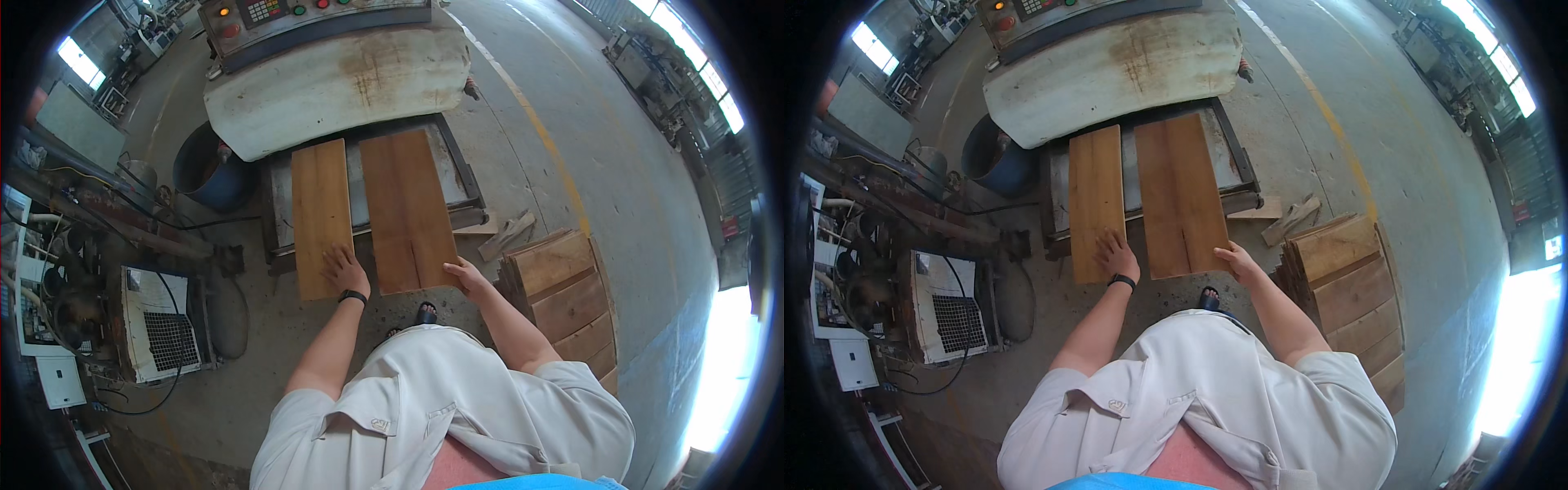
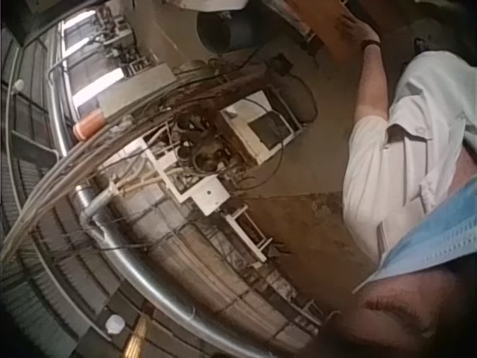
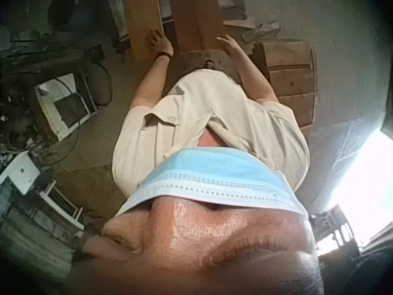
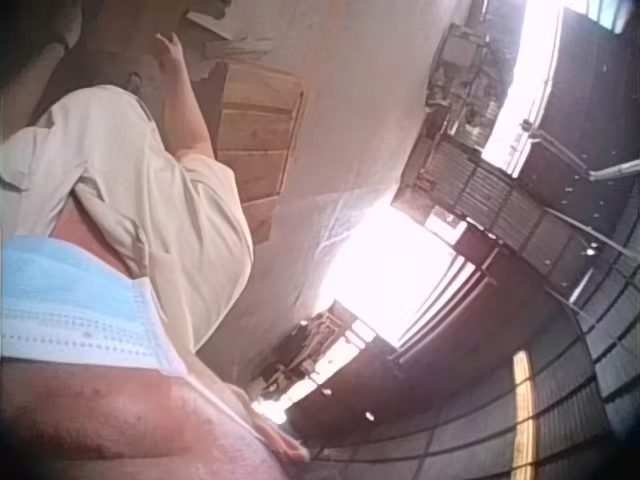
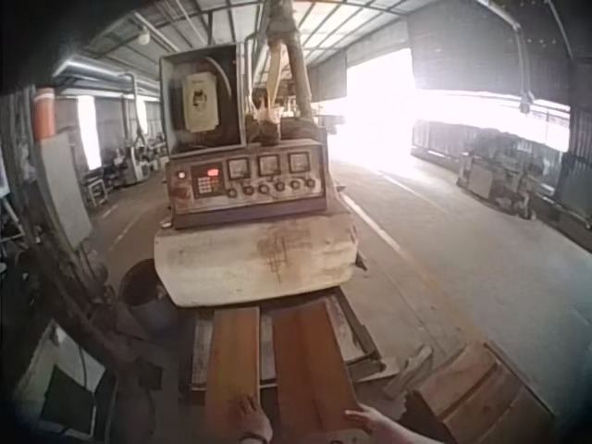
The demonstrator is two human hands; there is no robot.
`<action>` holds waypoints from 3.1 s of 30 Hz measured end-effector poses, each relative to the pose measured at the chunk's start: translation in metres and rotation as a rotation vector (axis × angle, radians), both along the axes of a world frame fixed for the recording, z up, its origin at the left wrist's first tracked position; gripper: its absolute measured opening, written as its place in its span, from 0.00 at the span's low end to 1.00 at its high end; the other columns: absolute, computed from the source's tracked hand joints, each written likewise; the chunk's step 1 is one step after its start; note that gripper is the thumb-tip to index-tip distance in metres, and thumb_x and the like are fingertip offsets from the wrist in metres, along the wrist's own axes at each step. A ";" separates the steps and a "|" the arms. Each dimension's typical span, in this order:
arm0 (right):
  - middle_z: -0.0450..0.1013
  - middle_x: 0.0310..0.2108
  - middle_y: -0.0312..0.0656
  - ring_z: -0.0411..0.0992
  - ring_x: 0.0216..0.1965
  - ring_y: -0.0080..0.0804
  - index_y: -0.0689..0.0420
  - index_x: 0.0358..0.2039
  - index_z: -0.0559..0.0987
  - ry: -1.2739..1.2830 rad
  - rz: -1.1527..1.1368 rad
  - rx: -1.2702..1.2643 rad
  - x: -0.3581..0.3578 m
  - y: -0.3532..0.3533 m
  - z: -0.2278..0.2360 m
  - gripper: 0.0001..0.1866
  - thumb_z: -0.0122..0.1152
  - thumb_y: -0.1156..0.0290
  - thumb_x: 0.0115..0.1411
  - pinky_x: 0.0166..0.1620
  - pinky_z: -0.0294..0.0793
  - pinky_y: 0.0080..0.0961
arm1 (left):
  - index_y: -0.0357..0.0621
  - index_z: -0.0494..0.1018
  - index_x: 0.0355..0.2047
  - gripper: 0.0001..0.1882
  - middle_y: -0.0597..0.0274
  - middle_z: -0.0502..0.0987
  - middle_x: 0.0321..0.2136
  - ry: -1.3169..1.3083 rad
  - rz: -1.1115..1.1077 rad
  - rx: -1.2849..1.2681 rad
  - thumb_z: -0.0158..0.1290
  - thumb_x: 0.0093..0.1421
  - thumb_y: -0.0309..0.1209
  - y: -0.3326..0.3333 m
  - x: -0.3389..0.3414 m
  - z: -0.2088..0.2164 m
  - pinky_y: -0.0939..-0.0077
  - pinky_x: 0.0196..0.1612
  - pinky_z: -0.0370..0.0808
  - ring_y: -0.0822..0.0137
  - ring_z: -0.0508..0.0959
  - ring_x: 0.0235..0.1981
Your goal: The person repeatedly picks up wooden boards from a pallet by hand and feeds them into a woodworking machine.
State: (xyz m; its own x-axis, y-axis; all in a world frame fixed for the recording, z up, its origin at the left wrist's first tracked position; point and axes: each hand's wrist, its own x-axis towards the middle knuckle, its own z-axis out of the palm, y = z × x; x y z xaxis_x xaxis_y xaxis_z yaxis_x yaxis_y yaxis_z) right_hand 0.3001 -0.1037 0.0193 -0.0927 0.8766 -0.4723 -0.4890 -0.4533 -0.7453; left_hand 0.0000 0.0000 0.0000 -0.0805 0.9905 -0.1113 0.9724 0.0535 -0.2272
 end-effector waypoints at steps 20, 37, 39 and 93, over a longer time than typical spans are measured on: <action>0.49 0.72 0.46 0.43 0.73 0.49 0.48 0.67 0.64 -1.687 0.689 0.593 0.010 0.063 0.041 0.45 0.73 0.64 0.48 0.71 0.49 0.46 | 0.61 0.57 0.69 0.51 0.58 0.48 0.71 -0.293 -0.395 -0.203 0.69 0.44 0.28 0.034 -0.054 0.055 0.45 0.70 0.57 0.45 0.51 0.70; 0.54 0.70 0.47 0.49 0.72 0.49 0.50 0.63 0.68 -1.757 0.604 0.471 -0.025 0.266 0.039 0.31 0.58 0.73 0.57 0.70 0.54 0.44 | 0.55 0.61 0.66 0.49 0.57 0.51 0.70 -0.359 -0.388 -0.313 0.71 0.44 0.34 0.215 -0.055 0.081 0.54 0.68 0.63 0.44 0.55 0.69; 0.54 0.70 0.47 0.49 0.72 0.49 0.50 0.63 0.68 -1.756 0.575 0.453 -0.026 0.287 0.037 0.31 0.58 0.74 0.57 0.69 0.54 0.43 | 0.55 0.61 0.66 0.49 0.57 0.51 0.70 -0.344 -0.409 -0.339 0.72 0.44 0.35 0.226 -0.049 0.085 0.54 0.68 0.63 0.44 0.56 0.68; 0.80 0.43 0.47 0.78 0.46 0.43 0.56 0.46 0.81 -1.156 -0.292 -0.553 -0.080 -0.100 -0.020 0.15 0.59 0.67 0.58 0.50 0.76 0.35 | 0.45 0.72 0.55 0.30 0.52 0.65 0.61 -0.240 -0.897 -0.019 0.68 0.51 0.33 0.341 0.082 0.060 0.53 0.65 0.64 0.44 0.61 0.64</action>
